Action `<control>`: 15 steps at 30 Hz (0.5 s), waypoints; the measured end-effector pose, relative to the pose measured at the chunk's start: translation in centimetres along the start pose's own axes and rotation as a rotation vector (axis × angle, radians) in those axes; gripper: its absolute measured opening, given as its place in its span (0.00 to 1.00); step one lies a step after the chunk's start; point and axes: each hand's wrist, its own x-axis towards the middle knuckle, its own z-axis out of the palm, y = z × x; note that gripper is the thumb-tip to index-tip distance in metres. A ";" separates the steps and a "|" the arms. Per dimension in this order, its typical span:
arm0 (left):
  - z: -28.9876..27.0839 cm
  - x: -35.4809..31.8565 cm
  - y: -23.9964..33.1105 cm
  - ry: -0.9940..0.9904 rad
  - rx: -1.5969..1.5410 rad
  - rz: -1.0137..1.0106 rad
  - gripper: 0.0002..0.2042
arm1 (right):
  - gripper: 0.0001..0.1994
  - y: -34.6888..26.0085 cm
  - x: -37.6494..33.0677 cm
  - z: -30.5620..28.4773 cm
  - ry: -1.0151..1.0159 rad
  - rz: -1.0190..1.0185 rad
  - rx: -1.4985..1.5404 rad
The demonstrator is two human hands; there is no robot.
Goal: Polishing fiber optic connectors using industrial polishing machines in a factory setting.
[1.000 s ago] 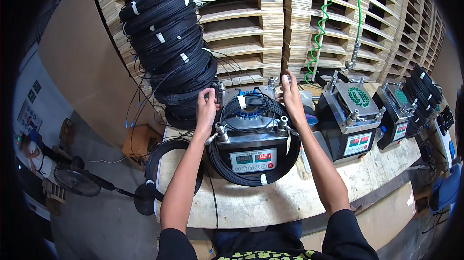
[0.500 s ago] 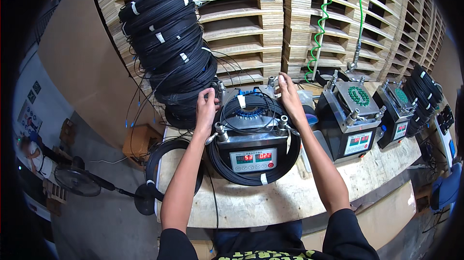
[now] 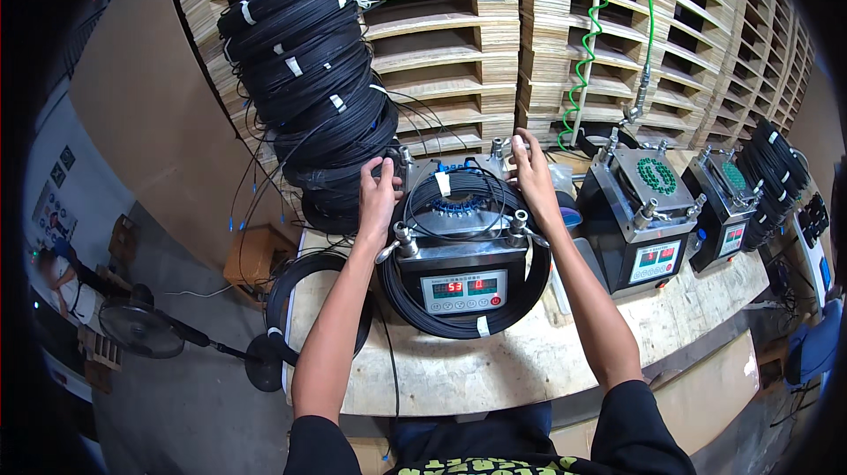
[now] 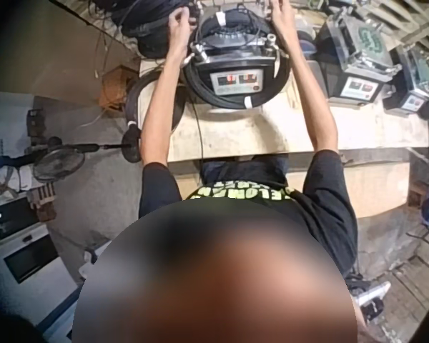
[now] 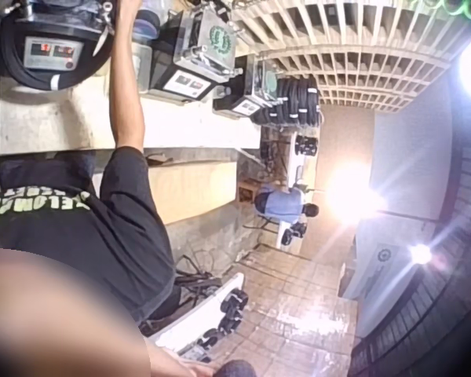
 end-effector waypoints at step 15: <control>-0.2 -0.3 -0.3 0.065 0.004 0.097 0.25 | 0.27 -0.5 -0.5 0.4 0.007 -0.080 -0.023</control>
